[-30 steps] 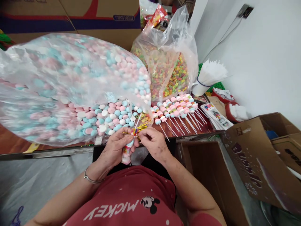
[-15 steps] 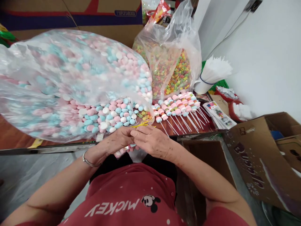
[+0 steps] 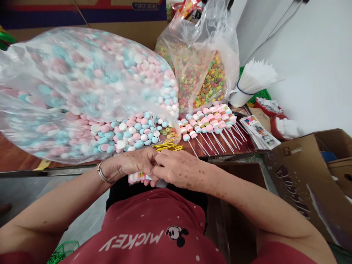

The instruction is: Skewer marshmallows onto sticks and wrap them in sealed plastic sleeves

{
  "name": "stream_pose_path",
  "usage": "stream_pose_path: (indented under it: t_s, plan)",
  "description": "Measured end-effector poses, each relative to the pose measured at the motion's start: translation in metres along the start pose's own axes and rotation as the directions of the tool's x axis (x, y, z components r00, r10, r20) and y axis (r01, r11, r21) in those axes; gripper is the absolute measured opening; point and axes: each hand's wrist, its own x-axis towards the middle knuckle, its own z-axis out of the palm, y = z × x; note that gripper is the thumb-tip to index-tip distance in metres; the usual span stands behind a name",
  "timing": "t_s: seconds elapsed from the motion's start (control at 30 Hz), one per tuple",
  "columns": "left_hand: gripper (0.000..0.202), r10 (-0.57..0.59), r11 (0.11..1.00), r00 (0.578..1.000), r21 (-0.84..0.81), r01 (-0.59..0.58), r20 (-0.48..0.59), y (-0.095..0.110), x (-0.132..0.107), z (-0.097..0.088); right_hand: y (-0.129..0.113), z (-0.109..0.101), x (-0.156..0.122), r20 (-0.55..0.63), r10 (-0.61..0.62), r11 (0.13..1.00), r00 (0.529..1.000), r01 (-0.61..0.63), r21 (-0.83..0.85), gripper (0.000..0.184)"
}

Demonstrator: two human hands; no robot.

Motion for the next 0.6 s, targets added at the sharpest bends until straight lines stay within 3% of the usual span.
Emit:
stream_pose_path:
  t_s: [0.2,0.27,0.3,0.33,0.37,0.43,0.47,0.5,0.53,0.6]
  plan:
    - [0.002,-0.022,0.992,0.999,0.125,0.028,-0.046,0.013,-0.003,0.001,-0.01,-0.001,0.003,0.08,0.085,0.995,0.993,-0.08,-0.061,0.017]
    - [0.008,0.019,0.945,0.988,0.325,0.033,-0.156,0.016,-0.001,0.005,-0.01,0.006,0.006,0.065,0.129,0.981,0.99,-0.118,-0.153,0.018]
    - [0.011,0.098,0.889,0.96,0.456,0.035,-0.264,0.016,0.001,0.008,-0.009,0.011,0.007,0.036,0.16,0.966,0.986,-0.149,-0.212,0.019]
    - [0.013,0.219,0.813,0.897,0.58,0.05,-0.384,0.016,0.004,0.011,-0.007,0.017,0.009,-0.011,0.197,0.942,0.98,-0.192,-0.273,0.021]
    - [0.015,0.366,0.731,0.793,0.678,0.079,-0.487,0.015,0.007,0.014,-0.004,0.022,0.011,-0.074,0.234,0.913,0.969,-0.246,-0.326,0.023]
    - [0.016,0.613,0.635,0.528,0.764,0.114,-0.588,0.012,0.013,0.018,0.003,0.032,0.015,-0.245,0.302,0.843,0.921,-0.378,-0.382,0.025]
    - [0.017,0.667,0.644,0.431,0.761,0.078,-0.608,0.011,0.016,0.019,0.008,0.035,0.017,-0.344,0.333,0.808,0.878,-0.453,-0.376,0.025]
    - [0.017,0.67,0.684,0.398,0.729,-0.005,-0.627,0.011,0.017,0.019,0.012,0.038,0.018,-0.444,0.359,0.778,0.821,-0.526,-0.344,0.024]
    - [0.018,0.64,0.745,0.413,0.655,-0.127,-0.648,0.012,0.018,0.019,0.017,0.04,0.019,-0.534,0.384,0.758,0.753,-0.587,-0.285,0.024]
    - [0.02,0.529,0.846,0.527,0.364,-0.389,-0.665,0.014,0.018,0.018,0.024,0.042,0.021,-0.667,0.431,0.756,0.607,-0.646,-0.1,0.025]
